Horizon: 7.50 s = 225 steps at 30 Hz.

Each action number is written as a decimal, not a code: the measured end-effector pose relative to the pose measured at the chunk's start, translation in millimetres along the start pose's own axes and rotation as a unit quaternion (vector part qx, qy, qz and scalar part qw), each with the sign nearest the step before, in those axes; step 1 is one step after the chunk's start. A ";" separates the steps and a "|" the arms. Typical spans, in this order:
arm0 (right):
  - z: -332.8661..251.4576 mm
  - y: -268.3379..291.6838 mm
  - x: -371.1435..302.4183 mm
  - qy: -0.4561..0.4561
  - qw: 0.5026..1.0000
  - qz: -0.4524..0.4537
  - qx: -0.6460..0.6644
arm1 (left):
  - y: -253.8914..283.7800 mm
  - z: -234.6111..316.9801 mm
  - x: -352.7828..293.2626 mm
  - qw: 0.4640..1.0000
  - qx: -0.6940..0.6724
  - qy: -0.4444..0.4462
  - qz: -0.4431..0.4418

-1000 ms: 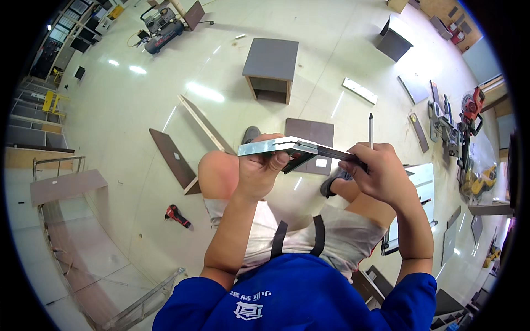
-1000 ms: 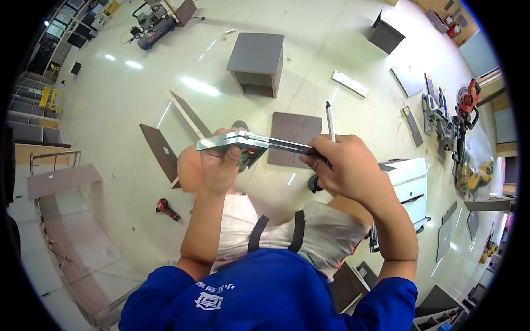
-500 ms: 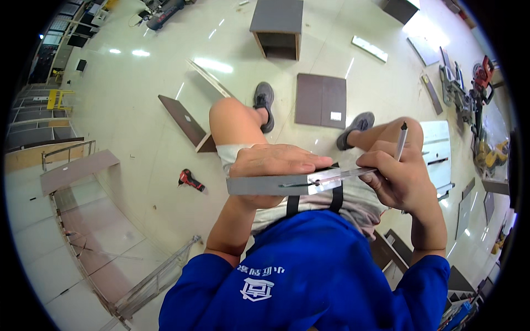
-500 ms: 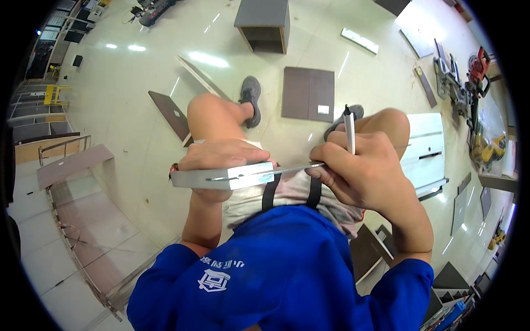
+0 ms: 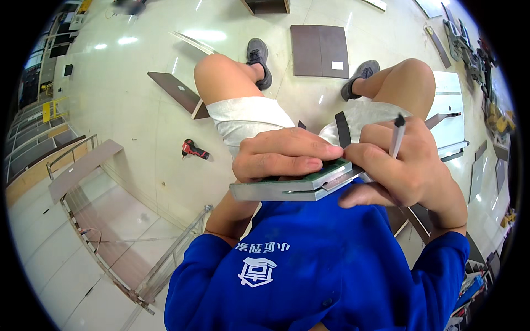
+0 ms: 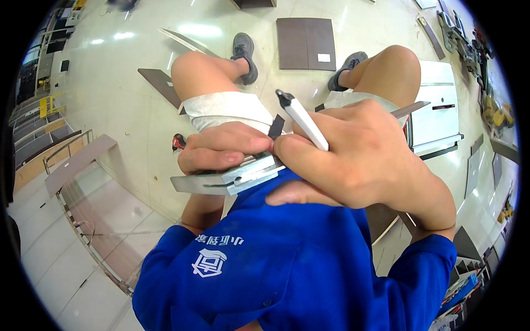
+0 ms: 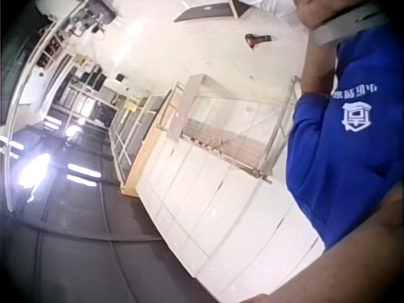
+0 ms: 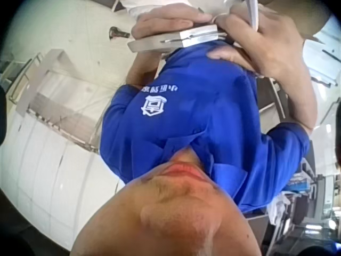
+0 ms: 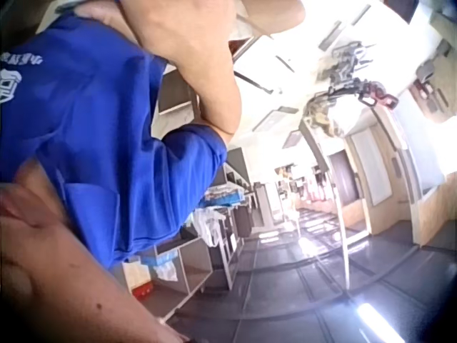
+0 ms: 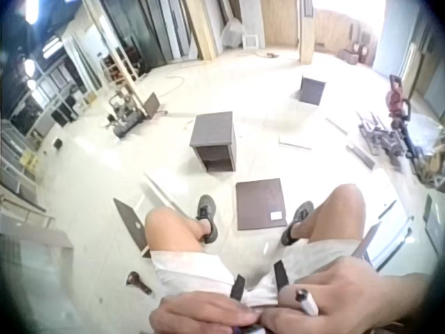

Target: The person assembles a wooden cabinet by marking and aligning panels. They use a pencil and a combination square to mark measurements on the wood pieces, then position and fit the panels together on the floor.

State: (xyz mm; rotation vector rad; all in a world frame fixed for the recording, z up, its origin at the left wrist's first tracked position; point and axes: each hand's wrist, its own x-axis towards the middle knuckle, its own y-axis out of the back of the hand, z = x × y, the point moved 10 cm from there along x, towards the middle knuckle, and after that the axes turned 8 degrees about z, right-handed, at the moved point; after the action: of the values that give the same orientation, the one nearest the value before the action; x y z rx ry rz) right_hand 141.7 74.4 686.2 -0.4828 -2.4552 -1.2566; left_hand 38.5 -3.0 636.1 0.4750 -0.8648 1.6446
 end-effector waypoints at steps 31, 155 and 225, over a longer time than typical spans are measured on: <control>11.6 -16.3 -13.2 -0.058 0.998 0.013 -0.027 | -2.0 -18.2 -21.2 0.976 0.046 0.211 0.030; 171.8 -79.8 57.1 -0.188 0.977 -0.050 0.085 | 120.9 -146.3 -49.7 0.880 0.128 0.374 0.262; 801.9 -271.0 -273.9 -0.705 0.708 -0.008 -0.039 | 421.1 -628.7 -268.3 0.463 0.581 0.516 0.427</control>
State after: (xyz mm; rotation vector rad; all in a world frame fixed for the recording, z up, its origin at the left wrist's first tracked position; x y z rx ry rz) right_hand 148.7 545.0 -68.8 -2.0856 -3.4594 -1.1020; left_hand -207.2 264.5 -80.0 -0.2827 1.3693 2.7253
